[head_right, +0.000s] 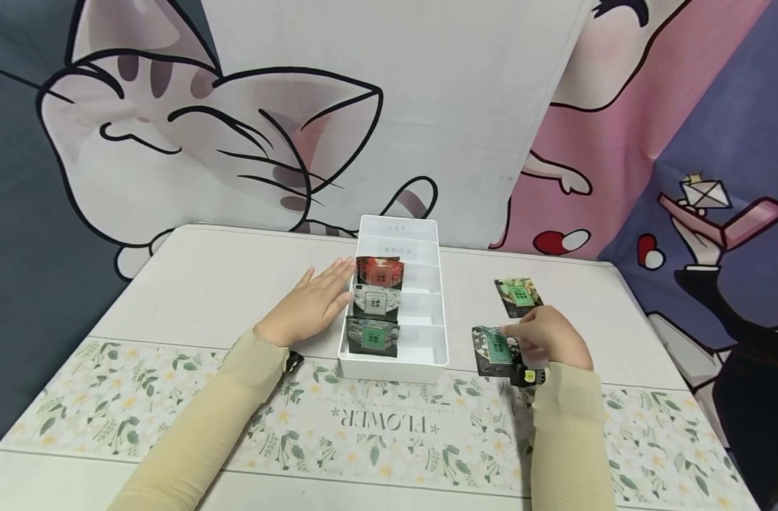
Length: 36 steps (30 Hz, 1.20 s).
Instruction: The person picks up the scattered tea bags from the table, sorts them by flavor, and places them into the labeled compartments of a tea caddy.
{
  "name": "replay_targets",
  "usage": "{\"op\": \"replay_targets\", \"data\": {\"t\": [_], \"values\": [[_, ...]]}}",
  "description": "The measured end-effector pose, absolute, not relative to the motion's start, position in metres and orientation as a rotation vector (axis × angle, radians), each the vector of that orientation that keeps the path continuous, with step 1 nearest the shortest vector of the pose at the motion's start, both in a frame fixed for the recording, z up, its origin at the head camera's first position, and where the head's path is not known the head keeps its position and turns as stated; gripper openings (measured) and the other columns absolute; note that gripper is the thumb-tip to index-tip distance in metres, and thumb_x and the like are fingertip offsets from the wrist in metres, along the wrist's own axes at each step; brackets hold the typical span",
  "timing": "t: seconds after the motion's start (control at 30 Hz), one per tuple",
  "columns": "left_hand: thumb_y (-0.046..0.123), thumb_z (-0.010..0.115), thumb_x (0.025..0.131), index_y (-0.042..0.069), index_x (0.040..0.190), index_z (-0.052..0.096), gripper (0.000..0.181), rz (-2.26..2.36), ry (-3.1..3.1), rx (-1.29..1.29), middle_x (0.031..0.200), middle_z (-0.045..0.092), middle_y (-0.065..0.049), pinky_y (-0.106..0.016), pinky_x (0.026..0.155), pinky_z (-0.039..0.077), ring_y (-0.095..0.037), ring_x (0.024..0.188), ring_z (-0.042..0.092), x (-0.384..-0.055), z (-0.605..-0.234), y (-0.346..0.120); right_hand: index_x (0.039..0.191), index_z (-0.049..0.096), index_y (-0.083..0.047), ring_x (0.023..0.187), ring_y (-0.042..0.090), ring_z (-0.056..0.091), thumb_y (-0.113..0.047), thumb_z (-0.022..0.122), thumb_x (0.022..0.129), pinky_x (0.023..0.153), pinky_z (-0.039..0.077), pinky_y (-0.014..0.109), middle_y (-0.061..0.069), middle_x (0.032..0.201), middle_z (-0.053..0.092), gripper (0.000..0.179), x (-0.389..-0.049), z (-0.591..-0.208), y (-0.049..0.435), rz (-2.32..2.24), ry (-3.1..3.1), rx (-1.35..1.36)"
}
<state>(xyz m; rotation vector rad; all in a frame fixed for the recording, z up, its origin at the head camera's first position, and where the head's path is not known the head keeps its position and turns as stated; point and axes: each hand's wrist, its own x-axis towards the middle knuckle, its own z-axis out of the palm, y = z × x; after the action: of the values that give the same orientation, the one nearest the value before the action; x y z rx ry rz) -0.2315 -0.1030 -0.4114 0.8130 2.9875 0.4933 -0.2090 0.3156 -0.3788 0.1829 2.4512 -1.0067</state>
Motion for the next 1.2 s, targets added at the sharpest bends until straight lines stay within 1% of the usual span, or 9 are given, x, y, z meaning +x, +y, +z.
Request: {"op": "replay_targets", "data": {"t": [0.07,0.17,0.4,0.5,0.57,0.8,1.03,1.13,1.2], "values": [[0.049,0.021,0.110,0.014,0.164,0.011,0.065,0.492,2.988,0.815,0.170,0.008,0.000,-0.052,0.124,-0.001,-0.018,0.156,0.005,-0.232,-0.412,-0.103,0.063,0.043,-0.014,0.058,0.017,0.046,-0.028,0.071,0.097,0.060,0.047,0.033,-0.001,0.057,0.038,0.046,-0.209,-0.382,0.317,-1.016,2.420,0.197],[0.049,0.021,0.110,0.014,0.164,0.011,0.065,0.492,2.986,0.812,0.170,0.008,0.000,-0.052,0.124,-0.001,-0.018,0.156,0.006,-0.232,-0.412,-0.103,0.062,0.042,-0.016,0.055,0.015,0.041,-0.030,0.073,0.095,0.056,0.043,0.031,-0.003,0.056,0.035,0.048,-0.210,-0.386,0.317,-1.038,2.387,0.221],[0.049,0.020,0.110,0.014,0.164,0.011,0.065,0.500,2.985,0.810,0.170,0.011,-0.003,-0.052,0.124,-0.001,-0.017,0.156,0.004,-0.232,-0.413,-0.103,0.059,0.036,-0.020,0.049,0.011,0.032,-0.026,0.078,0.091,0.051,0.040,0.028,-0.005,0.054,0.028,0.053,-0.212,-0.390,0.311,-1.096,2.353,0.272],[0.049,0.021,0.110,0.014,0.164,0.011,0.064,0.502,2.990,0.814,0.170,0.012,-0.003,-0.053,0.124,0.000,-0.019,0.156,0.006,-0.232,-0.413,-0.103,0.059,0.034,-0.020,0.047,0.011,0.029,-0.024,0.077,0.091,0.050,0.040,0.028,-0.006,0.054,0.025,0.054,-0.211,-0.391,0.308,-1.079,2.373,0.267],[0.048,0.021,0.110,0.014,0.164,0.012,0.064,0.506,2.989,0.816,0.170,0.011,-0.002,-0.053,0.124,0.000,-0.021,0.156,0.008,-0.232,-0.413,-0.103,0.058,0.035,-0.020,0.046,0.011,0.028,-0.022,0.077,0.091,0.049,0.038,0.027,-0.006,0.053,0.025,0.053,-0.211,-0.391,0.306,-1.065,2.387,0.260],[0.050,0.019,0.110,0.016,0.164,0.007,0.065,0.489,2.977,0.793,0.170,0.005,0.002,-0.050,0.124,-0.003,-0.016,0.156,0.002,-0.232,-0.413,-0.103,0.059,0.043,-0.016,0.045,0.011,0.027,-0.018,0.076,0.091,0.046,0.035,0.028,-0.005,0.052,0.028,0.046,-0.210,-0.393,0.302,-1.005,2.446,0.209],[0.049,0.021,0.110,0.014,0.164,0.011,0.065,0.497,2.991,0.817,0.170,0.012,-0.003,-0.053,0.124,0.000,-0.020,0.156,0.008,-0.232,-0.413,-0.103,0.057,0.041,-0.017,0.045,0.011,0.028,-0.017,0.075,0.091,0.045,0.034,0.028,-0.005,0.052,0.029,0.048,-0.212,-0.396,0.301,-0.981,2.473,0.180],[0.049,0.021,0.110,0.014,0.163,0.011,0.064,0.497,2.992,0.817,0.170,0.010,-0.002,-0.052,0.124,0.000,-0.022,0.156,0.009,-0.232,-0.413,-0.103,0.057,0.039,-0.017,0.045,0.011,0.028,-0.015,0.074,0.092,0.045,0.034,0.028,-0.005,0.052,0.029,0.049,-0.214,-0.397,0.302,-0.989,2.476,0.167],[0.049,0.021,0.110,0.014,0.163,0.011,0.065,0.497,2.990,0.813,0.169,0.008,0.000,-0.052,0.124,-0.001,-0.021,0.156,0.009,-0.232,-0.413,-0.103,0.060,0.042,-0.014,0.046,0.012,0.031,-0.015,0.074,0.092,0.046,0.036,0.029,-0.003,0.054,0.033,0.045,-0.215,-0.398,0.303,-0.987,2.491,0.162]]}}
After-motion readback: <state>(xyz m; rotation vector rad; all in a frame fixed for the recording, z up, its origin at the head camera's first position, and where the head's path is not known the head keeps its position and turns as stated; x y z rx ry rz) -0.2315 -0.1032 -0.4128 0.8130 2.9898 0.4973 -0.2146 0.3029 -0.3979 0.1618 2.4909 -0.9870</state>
